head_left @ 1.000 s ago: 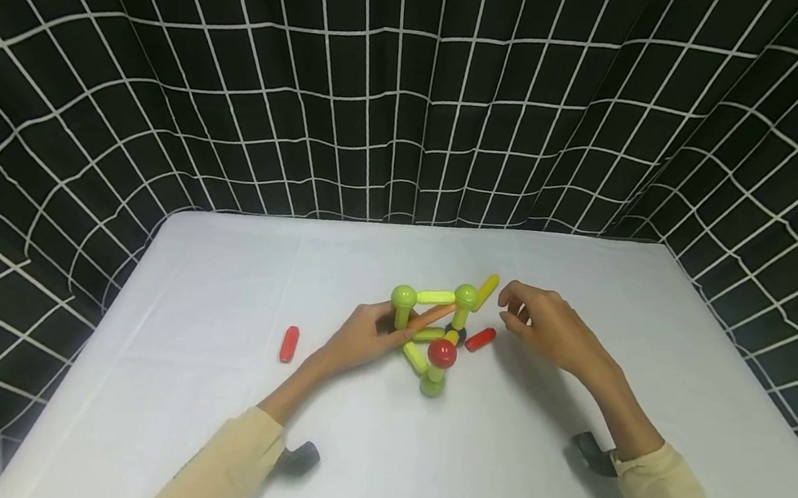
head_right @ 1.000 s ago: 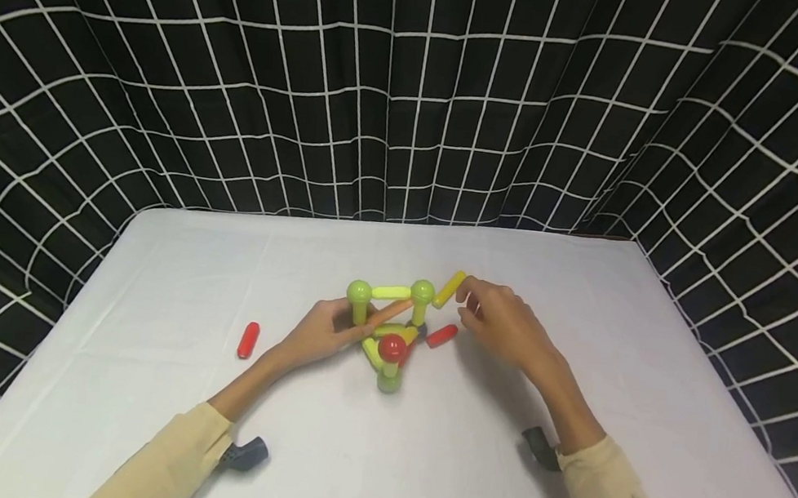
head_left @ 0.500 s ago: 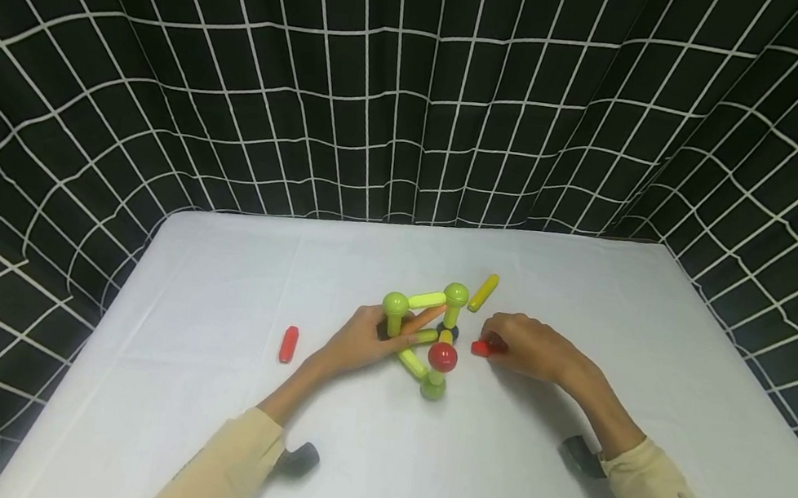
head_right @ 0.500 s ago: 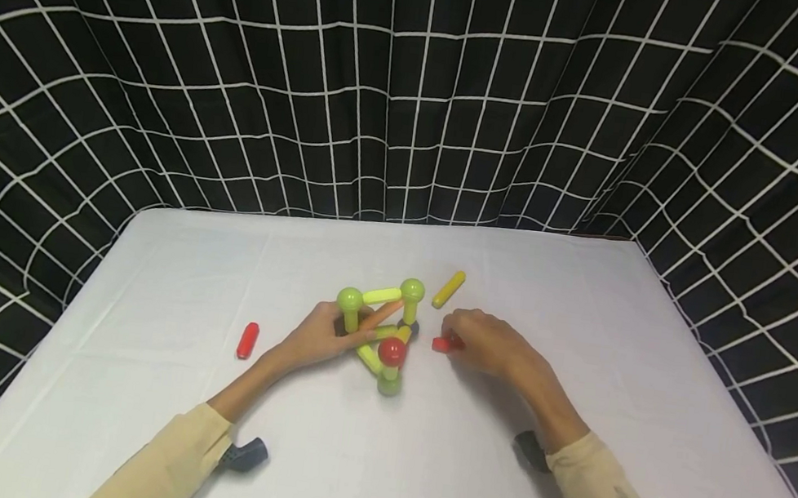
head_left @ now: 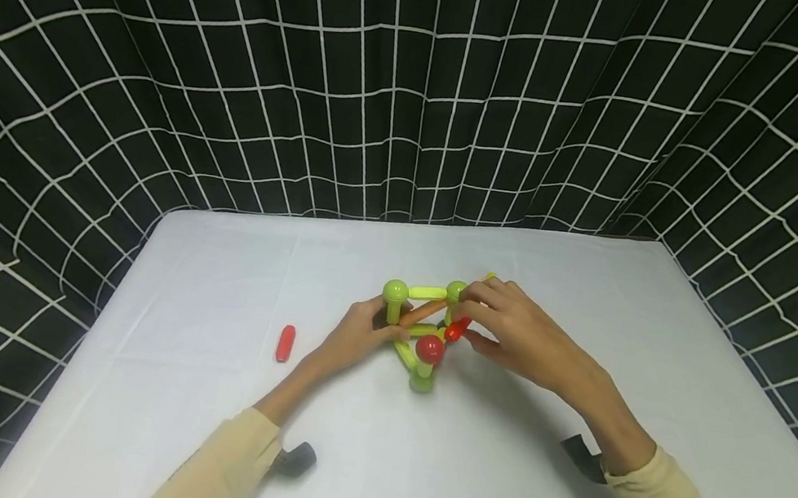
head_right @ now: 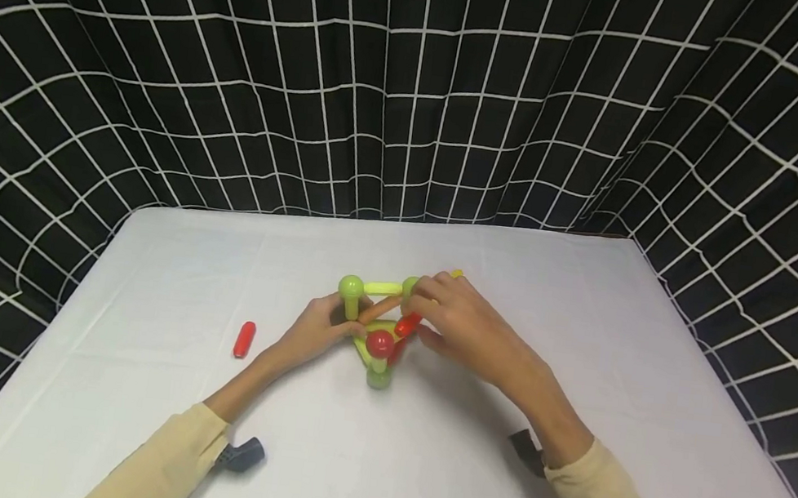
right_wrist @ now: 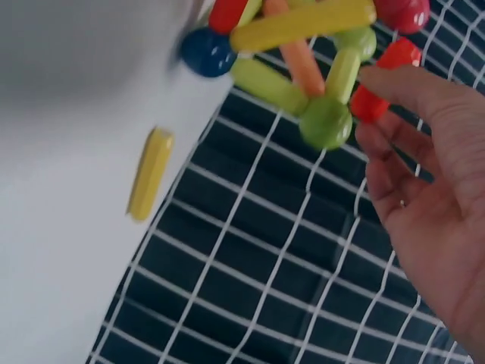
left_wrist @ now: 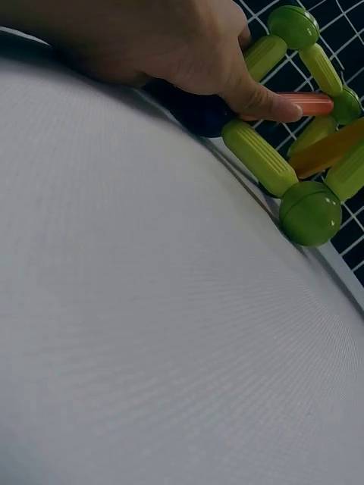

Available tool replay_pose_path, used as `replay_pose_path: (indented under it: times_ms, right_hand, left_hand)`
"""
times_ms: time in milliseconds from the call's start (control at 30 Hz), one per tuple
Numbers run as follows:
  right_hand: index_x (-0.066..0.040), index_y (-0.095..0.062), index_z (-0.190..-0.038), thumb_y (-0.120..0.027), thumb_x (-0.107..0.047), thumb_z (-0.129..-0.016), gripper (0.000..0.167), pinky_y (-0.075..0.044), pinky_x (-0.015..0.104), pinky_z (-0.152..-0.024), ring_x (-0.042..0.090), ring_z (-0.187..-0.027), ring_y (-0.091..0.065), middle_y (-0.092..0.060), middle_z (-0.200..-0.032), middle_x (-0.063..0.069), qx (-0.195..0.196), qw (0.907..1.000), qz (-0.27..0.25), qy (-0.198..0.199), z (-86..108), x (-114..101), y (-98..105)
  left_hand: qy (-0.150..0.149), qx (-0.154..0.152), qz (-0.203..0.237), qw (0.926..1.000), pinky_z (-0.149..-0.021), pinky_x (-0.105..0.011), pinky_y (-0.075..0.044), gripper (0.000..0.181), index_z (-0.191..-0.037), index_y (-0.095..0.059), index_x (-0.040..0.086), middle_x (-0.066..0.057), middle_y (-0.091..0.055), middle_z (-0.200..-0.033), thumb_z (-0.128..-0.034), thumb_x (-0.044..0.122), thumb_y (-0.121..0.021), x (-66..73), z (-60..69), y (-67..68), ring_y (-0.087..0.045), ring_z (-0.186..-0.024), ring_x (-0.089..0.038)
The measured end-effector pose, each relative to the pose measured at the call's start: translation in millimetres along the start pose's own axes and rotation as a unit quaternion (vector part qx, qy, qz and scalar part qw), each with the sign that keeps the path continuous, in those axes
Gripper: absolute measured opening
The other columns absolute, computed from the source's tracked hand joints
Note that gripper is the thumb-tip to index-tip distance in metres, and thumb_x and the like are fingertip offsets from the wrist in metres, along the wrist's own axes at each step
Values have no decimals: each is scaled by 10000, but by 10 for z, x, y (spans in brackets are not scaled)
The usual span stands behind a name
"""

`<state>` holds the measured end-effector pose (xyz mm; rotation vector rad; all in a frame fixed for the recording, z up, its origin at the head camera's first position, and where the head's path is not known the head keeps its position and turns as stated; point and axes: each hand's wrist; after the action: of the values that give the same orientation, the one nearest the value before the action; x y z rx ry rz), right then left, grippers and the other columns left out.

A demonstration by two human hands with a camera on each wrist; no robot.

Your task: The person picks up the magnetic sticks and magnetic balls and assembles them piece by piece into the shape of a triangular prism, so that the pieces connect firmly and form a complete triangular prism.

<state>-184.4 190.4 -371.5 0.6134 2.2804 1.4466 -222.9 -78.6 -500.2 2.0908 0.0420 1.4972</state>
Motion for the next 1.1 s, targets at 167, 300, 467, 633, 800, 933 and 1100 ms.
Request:
replay_pose_path:
  times_ms: [167,300,467,633,800,933,1100]
  right_hand:
    - [-151,-731,-1055,-933,-10,-721,415,-536,374,-910,213,-1050,-606,-706,-1089,8,-47,9997,181,171,-73,-41,-53]
    - [-158,-748,-1024,-940,-13,-719,389,-538,391,-910,212,-1051,-600,-684,-1081,13,-37,9999,9,98,-98,-16,-83]
    - [-171,-762,-1004,-945,-25,-720,368,-525,404,-920,216,-1069,-581,-646,-1094,21,-35,9999,-88,-80,-120,30,-122]
    - [-178,-766,-1031,-953,-52,-719,385,-485,394,-896,229,-1064,-568,-638,-1096,29,52,10000,79,-12,-122,57,-145]
    - [-179,-766,-1095,-948,-81,-735,414,-465,384,-867,245,-1066,-568,-634,-1095,39,121,9994,327,-12,-122,64,-141]
    - [-202,-760,-1119,-933,-76,-756,422,-502,423,-908,294,-1132,-585,-646,-1183,85,48,9993,316,-185,-122,66,-135]
    - [-204,-719,-1100,-882,-23,-805,383,-566,524,-992,358,-1211,-629,-639,-1336,165,-114,9987,-72,-488,-97,68,-142]
  left_hand:
    - [58,-69,45,9999,-1152,-442,-490,414,-1282,-678,111,-59,-755,-1238,-922,284,-785,-20,-4,-4,-677,-1247,-232]
    - [80,-89,26,9999,-1162,-448,-482,411,-1285,-678,130,-43,-756,-1243,-923,293,-785,-18,0,2,-671,-1264,-225]
    - [51,-107,17,9999,-1164,-438,-482,404,-1280,-679,140,-33,-754,-1239,-918,281,-790,-17,-8,19,-671,-1258,-211]
    - [7,-110,-29,9999,-1165,-447,-479,409,-1279,-681,139,-35,-759,-1233,-913,281,-797,-25,-14,23,-674,-1256,-214]
    - [-3,-85,-61,9999,-1154,-446,-488,399,-1260,-684,138,-27,-764,-1214,-909,285,-806,-26,-13,18,-677,-1245,-208]
    - [-29,-66,-35,10000,-1140,-451,-498,375,-1240,-691,140,-25,-767,-1195,-909,272,-810,-18,-10,20,-683,-1222,-207]
    - [-46,-123,-96,9999,-1151,-449,-490,347,-1226,-696,148,-27,-764,-1199,-916,259,-805,-4,-3,23,-677,-1241,-214]
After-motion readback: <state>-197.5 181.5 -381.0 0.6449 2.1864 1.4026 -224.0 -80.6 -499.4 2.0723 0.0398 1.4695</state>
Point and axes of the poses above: each hand's wrist, its own z-axis away from the middle knuckle, its own y-axis out of the back of the hand, x = y × z
